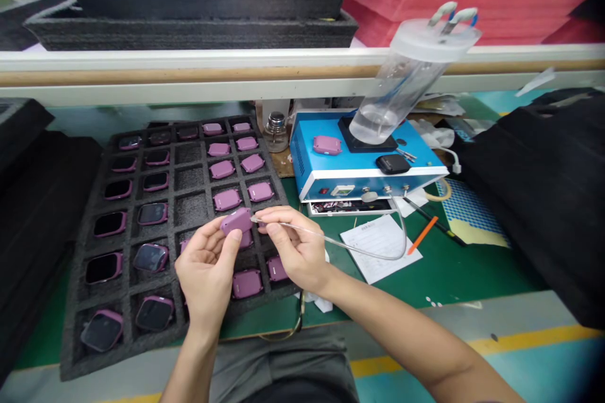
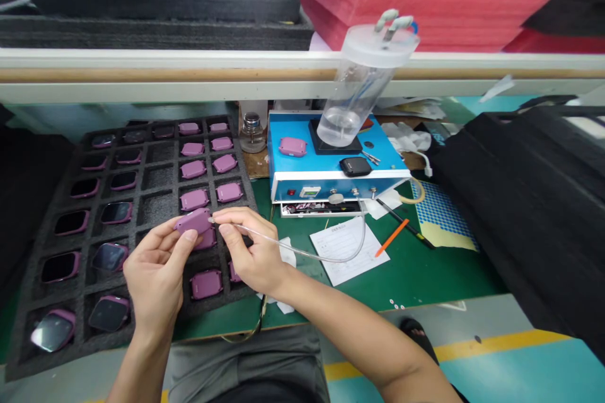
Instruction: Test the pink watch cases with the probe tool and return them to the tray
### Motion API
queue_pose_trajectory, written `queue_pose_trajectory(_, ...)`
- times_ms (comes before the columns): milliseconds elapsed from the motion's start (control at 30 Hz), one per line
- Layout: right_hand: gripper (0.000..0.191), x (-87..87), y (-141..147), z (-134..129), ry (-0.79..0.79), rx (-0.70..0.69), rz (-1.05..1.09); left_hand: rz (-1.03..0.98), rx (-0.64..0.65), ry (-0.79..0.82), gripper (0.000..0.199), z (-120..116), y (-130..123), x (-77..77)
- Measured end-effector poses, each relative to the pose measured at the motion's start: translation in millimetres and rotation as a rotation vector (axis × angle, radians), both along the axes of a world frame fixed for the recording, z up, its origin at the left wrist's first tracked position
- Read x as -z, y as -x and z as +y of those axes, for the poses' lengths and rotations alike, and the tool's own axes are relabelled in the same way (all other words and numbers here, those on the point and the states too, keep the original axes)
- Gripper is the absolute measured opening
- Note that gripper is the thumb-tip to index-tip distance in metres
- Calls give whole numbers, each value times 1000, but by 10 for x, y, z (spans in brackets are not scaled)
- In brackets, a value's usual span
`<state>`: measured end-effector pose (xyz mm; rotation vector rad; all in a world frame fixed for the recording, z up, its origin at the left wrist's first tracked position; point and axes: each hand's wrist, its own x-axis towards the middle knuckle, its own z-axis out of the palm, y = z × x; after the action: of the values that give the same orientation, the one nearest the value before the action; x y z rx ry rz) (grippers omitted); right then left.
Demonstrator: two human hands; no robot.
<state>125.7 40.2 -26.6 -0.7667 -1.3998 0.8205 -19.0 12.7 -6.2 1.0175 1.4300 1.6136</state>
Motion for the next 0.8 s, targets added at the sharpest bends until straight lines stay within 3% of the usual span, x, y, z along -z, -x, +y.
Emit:
queue_pose_trajectory(100, 16, -14, -10, -2, -9, -1, 4, -7, 7, 4, 40, -32, -16, -42)
queue_pose_trajectory(233, 15, -45, -51, -61, -73, 4, -6, 76, 25, -4, 33, -17, 110, -256)
queue_pose_trajectory(367, 15, -27, -74, -118, -64, 36, 4, 476, -51, -67, 36, 235, 518, -449)
queue_pose_trajectory(500, 14, 12, -51, -123, -6, 10, 22, 875, 26, 57, 25, 425, 893, -403)
queue_pose_trajectory(600, 13, 32, -39, -117, 27, -11, 38, 1192, 11, 8, 23, 498, 1012, -404)
queue_pose_trajectory(700, 13, 45, -38, -115, 55, -34, 47, 1431, 27, 42, 29, 776, 1080, -555)
queue_pose_trajectory(800, 14, 48, -41, -119, 59, -49, 41, 1493, 122, 139, 33, 1349, 1083, -733)
